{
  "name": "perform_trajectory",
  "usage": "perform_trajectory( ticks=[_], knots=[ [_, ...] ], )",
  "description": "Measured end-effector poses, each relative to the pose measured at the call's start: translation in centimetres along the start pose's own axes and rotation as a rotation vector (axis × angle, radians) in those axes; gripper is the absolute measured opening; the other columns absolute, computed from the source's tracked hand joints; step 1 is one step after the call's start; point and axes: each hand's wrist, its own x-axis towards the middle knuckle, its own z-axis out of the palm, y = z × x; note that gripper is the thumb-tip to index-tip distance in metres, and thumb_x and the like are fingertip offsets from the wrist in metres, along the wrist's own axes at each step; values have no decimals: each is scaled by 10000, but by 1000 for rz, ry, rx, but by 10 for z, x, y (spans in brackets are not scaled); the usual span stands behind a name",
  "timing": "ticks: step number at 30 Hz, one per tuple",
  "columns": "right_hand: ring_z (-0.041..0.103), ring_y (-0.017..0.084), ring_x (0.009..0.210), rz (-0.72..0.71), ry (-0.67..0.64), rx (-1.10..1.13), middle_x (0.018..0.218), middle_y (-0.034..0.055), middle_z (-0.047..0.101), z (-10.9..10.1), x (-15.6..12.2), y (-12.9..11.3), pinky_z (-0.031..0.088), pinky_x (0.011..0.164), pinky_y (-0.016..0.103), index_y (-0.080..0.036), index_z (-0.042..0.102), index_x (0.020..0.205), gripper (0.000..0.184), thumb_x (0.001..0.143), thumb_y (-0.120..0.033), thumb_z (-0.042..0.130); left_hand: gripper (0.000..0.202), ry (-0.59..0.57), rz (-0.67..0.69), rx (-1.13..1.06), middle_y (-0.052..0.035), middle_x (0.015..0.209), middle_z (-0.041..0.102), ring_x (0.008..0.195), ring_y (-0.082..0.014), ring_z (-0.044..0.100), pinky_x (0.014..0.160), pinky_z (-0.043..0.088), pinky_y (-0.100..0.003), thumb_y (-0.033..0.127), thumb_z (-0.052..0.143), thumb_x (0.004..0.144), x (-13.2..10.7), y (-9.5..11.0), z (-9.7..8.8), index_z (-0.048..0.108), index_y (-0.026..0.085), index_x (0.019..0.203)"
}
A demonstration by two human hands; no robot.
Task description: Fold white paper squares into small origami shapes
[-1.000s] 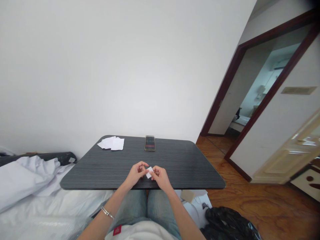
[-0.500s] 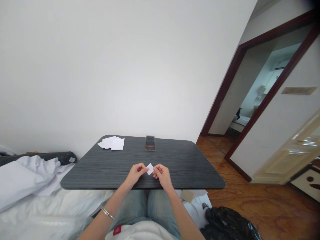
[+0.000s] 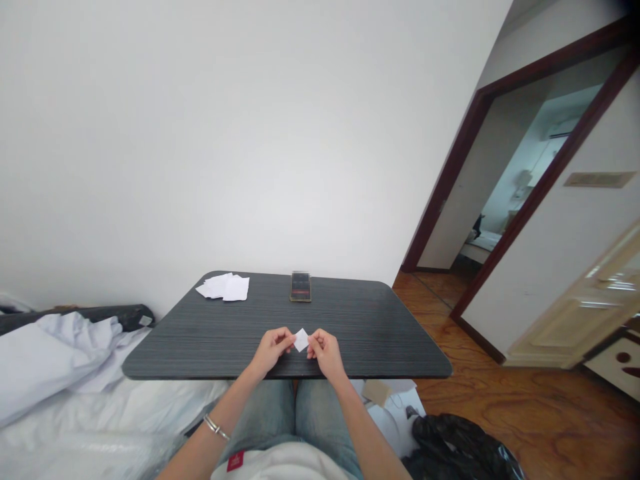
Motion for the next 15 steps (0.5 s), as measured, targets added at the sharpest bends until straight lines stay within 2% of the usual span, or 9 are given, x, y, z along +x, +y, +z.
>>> perform_trajectory(
  ticks=[8,15],
  knots=[
    [456,73,368,21,34,39,451,-39,500,-1,1,-2,354,376,172,-154,497,603,227,735,-338,520,370,46,0,-61,21,471,476,398,-60,377,393,273,-174,429,455,754,2,1,0,539,110,586],
    [459,68,367,41,-1,72,456,-34,511,0,2,-2,346,363,164,-142,533,646,228,719,-357,543,299,41,-12,-58,35,474,471,396,-49,364,390,266,-168,380,544,705,1,1,0,519,115,570]
  ],
)
